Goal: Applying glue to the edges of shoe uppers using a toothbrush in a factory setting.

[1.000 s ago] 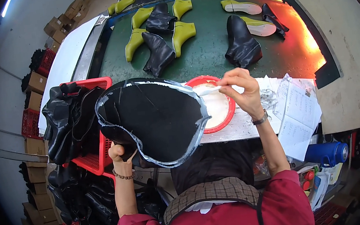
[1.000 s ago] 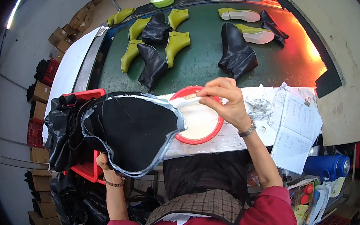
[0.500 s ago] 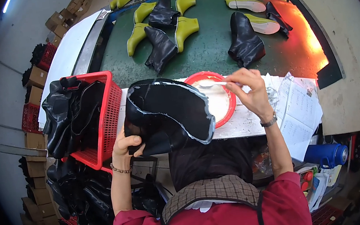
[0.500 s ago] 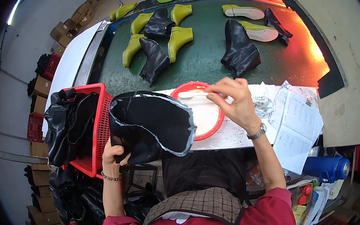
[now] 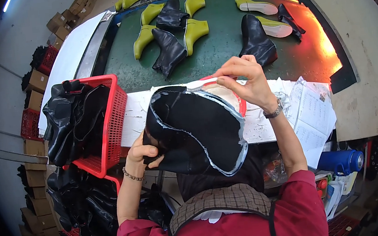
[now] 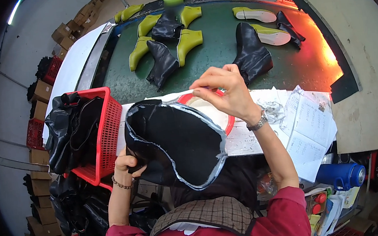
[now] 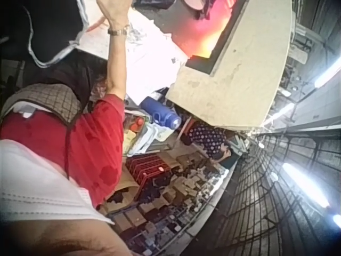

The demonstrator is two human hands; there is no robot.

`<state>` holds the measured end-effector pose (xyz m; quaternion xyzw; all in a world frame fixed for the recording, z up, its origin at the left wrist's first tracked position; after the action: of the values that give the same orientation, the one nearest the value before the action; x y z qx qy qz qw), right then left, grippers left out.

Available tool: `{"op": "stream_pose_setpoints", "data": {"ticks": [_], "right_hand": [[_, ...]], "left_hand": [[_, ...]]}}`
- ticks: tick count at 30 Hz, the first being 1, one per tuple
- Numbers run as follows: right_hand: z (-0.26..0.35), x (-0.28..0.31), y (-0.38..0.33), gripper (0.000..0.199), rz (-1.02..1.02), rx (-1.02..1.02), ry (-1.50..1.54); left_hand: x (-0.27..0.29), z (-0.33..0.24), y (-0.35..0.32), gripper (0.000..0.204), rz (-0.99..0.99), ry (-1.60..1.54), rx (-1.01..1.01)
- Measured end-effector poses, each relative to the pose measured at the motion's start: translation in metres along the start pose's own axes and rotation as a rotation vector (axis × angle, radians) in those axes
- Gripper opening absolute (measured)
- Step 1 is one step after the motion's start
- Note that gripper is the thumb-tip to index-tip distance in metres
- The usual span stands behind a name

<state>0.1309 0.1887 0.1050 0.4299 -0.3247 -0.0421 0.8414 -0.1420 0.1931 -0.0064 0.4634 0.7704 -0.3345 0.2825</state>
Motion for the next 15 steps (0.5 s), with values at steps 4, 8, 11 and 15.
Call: {"op": "stream_pose_setpoints", "data": {"ticks": [4, 8, 11, 15], "right_hand": [[-0.003, 0.004, 0.006, 0.009, 0.048, 0.007, -0.034], [0.000, 0.004, 0.011, 0.010, 0.148, 0.036, -0.045], [0.002, -0.012, 0.035, 0.009, 0.155, 0.109, -0.023], [0.000, -0.015, 0.047, 0.013, 0.158, 0.163, 0.048]], "left_hand": [[-0.004, -0.002, 0.003, 0.093, 0.018, 0.004, -0.007], [-0.006, 0.004, 0.008, 0.092, 0.006, 0.021, 0.063], [-0.009, 0.014, 0.018, 0.094, 0.010, 0.022, 0.157], [-0.011, 0.013, 0.026, 0.097, 0.026, -0.018, 0.141]]}}
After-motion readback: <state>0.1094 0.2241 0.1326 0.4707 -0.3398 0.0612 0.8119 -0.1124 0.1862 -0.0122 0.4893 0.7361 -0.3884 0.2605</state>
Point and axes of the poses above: each hand's wrist, its own y-axis towards the middle knuckle, its own x-axis out of the back of the hand, z = x × y, the point moved 10 cm from there along y, towards the middle knuckle, and after that the axes turned 13 degrees about x, right-handed, at the moved point
